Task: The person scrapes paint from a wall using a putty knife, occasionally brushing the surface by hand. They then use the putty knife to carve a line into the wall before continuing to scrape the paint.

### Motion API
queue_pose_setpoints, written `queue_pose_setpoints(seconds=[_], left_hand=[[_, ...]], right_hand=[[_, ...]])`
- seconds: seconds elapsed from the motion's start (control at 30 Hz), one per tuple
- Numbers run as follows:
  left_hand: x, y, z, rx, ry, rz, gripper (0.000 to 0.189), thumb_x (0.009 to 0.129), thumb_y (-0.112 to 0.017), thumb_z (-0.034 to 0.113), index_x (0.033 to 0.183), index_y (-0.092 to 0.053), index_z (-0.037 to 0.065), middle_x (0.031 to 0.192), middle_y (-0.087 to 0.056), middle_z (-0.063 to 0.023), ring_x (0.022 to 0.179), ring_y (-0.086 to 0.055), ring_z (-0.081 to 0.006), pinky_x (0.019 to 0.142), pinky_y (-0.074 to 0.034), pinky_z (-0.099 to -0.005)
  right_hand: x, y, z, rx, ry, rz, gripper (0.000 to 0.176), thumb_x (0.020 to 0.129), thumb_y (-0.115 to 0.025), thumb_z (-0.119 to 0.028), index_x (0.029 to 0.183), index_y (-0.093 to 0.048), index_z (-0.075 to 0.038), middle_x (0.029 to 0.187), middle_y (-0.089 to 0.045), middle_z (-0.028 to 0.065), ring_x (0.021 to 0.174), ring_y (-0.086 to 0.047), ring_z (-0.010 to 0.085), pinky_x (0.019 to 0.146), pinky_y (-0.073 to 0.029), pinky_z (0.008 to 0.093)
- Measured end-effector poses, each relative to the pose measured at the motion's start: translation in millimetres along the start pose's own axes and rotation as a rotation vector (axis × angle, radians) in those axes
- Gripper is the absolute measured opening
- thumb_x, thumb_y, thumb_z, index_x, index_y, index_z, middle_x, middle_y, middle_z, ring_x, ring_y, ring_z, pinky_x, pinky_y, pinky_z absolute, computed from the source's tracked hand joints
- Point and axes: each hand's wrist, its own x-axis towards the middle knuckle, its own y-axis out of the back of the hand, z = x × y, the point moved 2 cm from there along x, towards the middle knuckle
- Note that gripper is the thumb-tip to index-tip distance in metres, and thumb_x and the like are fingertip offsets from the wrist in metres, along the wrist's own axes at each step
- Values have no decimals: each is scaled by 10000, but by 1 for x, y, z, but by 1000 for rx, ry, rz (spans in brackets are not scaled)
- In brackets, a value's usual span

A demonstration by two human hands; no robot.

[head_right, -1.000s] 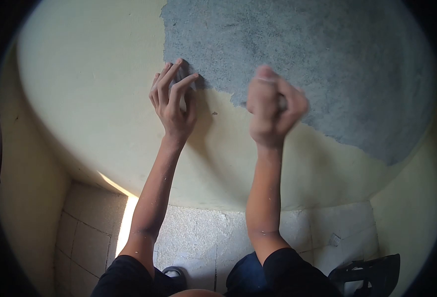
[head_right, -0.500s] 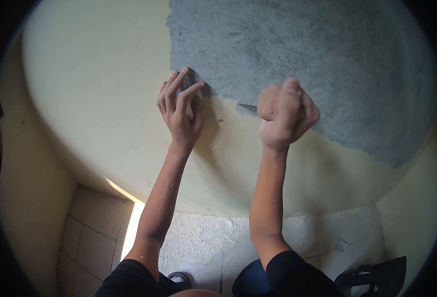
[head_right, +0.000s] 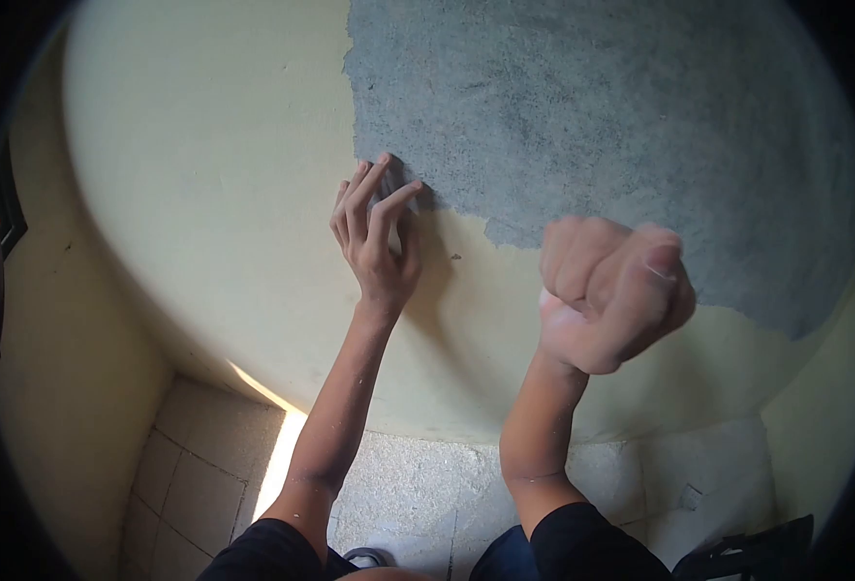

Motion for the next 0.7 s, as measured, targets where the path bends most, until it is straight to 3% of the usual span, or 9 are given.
queue_pose_setpoints(seconds=[0.07,0.13,0.23,0.3,0.37,0.5,0.53,0.63,0.7], left_hand=[[-1,-2,0,16,-4,4,503,803,-631,-83,1211,-713,201,1510,-573,-58,1475,-451,-287,1242,-296,-497],[0,1,1,37,-6,-11,494,822,-647,-47,1230,-708,225,1519,-563,-29,1471,-452,-259,1250,-300,-492],[-2,-1,1,7,-16,2,508,780,-617,-102,1192,-716,177,1512,-568,-84,1478,-447,-305,1236,-296,-498],[-4,1,0,6,-21,-15,505,781,-619,-102,1193,-716,173,1509,-571,-88,1477,-448,-308,1231,-299,-496],[-1,1,-2,12,-24,-10,502,782,-622,-100,1193,-716,172,1506,-575,-91,1476,-449,-310,1228,-301,-496],[-1,-1,2,12,-15,0,490,798,-637,-84,1200,-713,187,1500,-581,-75,1471,-454,-293,1238,-299,-500],[-3,-2,2,22,-16,5,485,810,-644,-67,1209,-710,201,1505,-577,-57,1467,-457,-276,1244,-298,-496],[-3,-1,0,32,-23,-4,471,826,-651,-50,1213,-707,211,1510,-572,-40,1463,-462,-261,1248,-299,-492],[0,1,-3,41,-25,-2,462,827,-650,-50,1208,-708,206,1511,-572,-42,1461,-466,-263,1244,-303,-491]], right_hand=[[8,0,7,-100,27,81,486,1052,-458,-150,603,-271,-134,452,-281,-23,384,-220,58,396,-149,283],[6,5,39,-324,-5,-18,497,1043,-487,-162,586,-292,-136,449,-291,-35,379,-253,46,394,-151,288],[-3,15,31,-315,-29,16,491,1032,-501,-155,595,-279,-124,437,-277,-39,381,-262,45,392,-160,279],[-8,20,6,-53,-42,91,416,1021,-445,-89,635,-295,-132,480,-253,-36,418,-190,58,408,-157,281],[0,17,-8,243,61,-23,398,1011,-413,-37,640,-298,-128,499,-244,-25,437,-159,63,417,-148,290],[2,4,42,-513,11,14,466,1012,-511,-115,597,-299,-123,452,-273,-32,381,-251,66,410,-162,278],[3,2,38,-386,-92,-9,507,1026,-505,-148,585,-257,-118,434,-282,-27,366,-253,71,396,-162,296],[-7,14,22,-309,-71,96,513,1060,-466,-197,602,-242,-139,445,-260,-36,371,-227,66,393,-154,297],[-1,11,-5,-20,-25,112,481,1078,-415,-185,636,-226,-152,484,-239,-30,406,-175,51,388,-134,290]])
